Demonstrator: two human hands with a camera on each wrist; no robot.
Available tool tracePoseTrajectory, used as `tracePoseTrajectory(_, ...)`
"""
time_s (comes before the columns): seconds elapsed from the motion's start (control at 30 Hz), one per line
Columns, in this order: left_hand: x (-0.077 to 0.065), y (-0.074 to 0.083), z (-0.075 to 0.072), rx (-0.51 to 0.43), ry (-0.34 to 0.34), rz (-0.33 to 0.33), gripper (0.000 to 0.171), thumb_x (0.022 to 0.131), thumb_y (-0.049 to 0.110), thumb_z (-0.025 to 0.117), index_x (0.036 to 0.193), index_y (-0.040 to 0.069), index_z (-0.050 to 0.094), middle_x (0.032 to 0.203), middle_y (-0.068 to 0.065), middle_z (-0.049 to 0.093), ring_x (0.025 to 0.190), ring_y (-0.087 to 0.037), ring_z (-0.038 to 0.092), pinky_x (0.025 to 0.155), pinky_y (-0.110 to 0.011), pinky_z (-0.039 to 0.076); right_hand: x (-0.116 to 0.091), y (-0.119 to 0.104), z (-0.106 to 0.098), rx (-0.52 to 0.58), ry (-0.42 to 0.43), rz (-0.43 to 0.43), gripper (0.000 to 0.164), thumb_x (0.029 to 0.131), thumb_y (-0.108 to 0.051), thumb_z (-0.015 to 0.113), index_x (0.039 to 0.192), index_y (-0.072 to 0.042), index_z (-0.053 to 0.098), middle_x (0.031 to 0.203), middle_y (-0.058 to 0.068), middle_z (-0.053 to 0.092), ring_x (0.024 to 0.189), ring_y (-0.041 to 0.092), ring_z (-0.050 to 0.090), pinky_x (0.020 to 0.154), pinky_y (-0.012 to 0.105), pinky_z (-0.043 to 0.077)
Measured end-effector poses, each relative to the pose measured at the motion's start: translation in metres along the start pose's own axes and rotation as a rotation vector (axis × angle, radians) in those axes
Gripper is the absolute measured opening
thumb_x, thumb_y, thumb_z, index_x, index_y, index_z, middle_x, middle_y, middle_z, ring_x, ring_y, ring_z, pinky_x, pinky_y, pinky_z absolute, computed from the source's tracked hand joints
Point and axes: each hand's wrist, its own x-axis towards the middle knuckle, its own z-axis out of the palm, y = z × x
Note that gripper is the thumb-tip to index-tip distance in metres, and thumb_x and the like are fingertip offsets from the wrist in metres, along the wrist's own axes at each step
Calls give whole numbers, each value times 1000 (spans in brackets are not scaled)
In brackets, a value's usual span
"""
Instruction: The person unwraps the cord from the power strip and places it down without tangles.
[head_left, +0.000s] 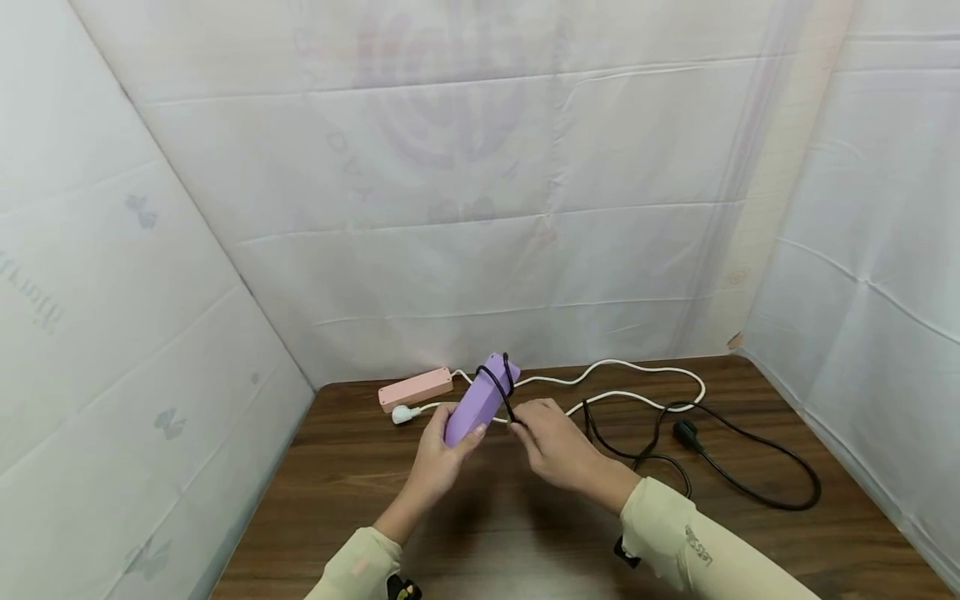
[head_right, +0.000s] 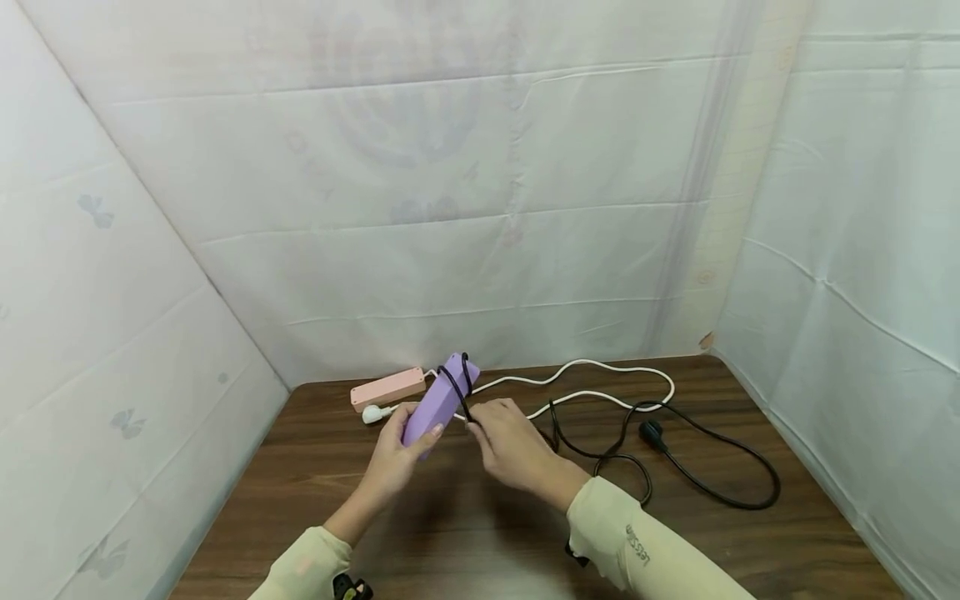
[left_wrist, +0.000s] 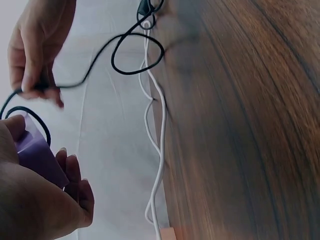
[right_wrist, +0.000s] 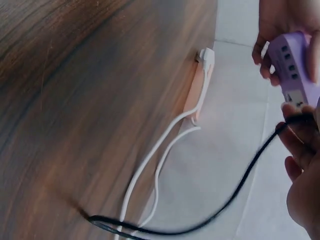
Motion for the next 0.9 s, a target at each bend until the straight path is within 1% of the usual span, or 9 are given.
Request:
tracePoseTrajectory(0.1,-1,0,-5,24,6,-8,39,97,15,78,129,1,59,120,-23,67,95,-16,65,73,-27,57,0,3,-6,-54,59,10,12,101,-4,66,93,-11,60,78,-4,61,74,10,58,87,37,55)
tracePoseTrajectory(0.17,-1,0,-8,40,4,-15,40,94,14,81,127,3,61,121,-22,68,99,-18,65,77,-28,56,1,5,-10,-85,89,30,11,101,-2,65,94,-10,61,79,-3,62,74,12,60,81,36,53)
tracePoseTrajectory(0.3,-1,-2,-12,54,-12,-2,43,87,10,86,123,6,64,121,-18,70,103,-18,63,84,-28,53,5,9,-21,-123,141,73,10,101,-1,65,94,-9,63,79,-2,62,73,16,60,73,35,49)
tracePoseTrajectory(0.43,-1,-4,-14,62,-20,6,45,84,8,87,122,7,64,120,-16,71,104,-17,63,87,-28,52,11,12,-27,-131,165,151,10,102,-2,64,94,-7,63,74,-1,60,66,15,54,67,34,45)
tracePoseTrajectory(0.57,0,-5,-16,77,-6,13,46,86,10,87,125,6,63,124,-17,70,108,-19,64,88,-29,53,12,21,-33,-109,119,300,12,105,-6,59,95,-9,65,73,0,60,67,18,55,68,37,46)
tracePoseTrajectory(0.67,0,-5,-21,105,15,14,46,89,13,86,127,5,60,128,-18,68,111,-23,64,89,-32,54,8,32,-38,-93,74,386,15,107,-9,56,95,-11,65,75,0,62,71,20,57,70,38,48)
tracePoseTrajectory(0.73,2,-7,-28,142,34,8,47,90,15,86,128,5,60,128,-18,67,114,-25,65,92,-35,54,4,40,-41,-98,48,410,16,108,-10,55,95,-11,65,76,1,63,72,20,57,72,40,48)
tracePoseTrajectory(0.83,4,-11,-42,233,59,-14,52,89,18,87,132,6,60,129,-18,69,116,-28,66,96,-40,54,-4,52,-46,-129,14,427,14,108,-10,56,96,-10,64,75,2,63,73,22,58,79,43,48)
tracePoseTrajectory(0.9,6,-16,-53,302,65,-33,58,87,20,88,136,5,61,130,-18,71,118,-29,66,99,-43,54,-11,62,-51,-168,-11,432,13,108,-9,56,98,-9,64,79,3,66,77,24,63,85,46,48)
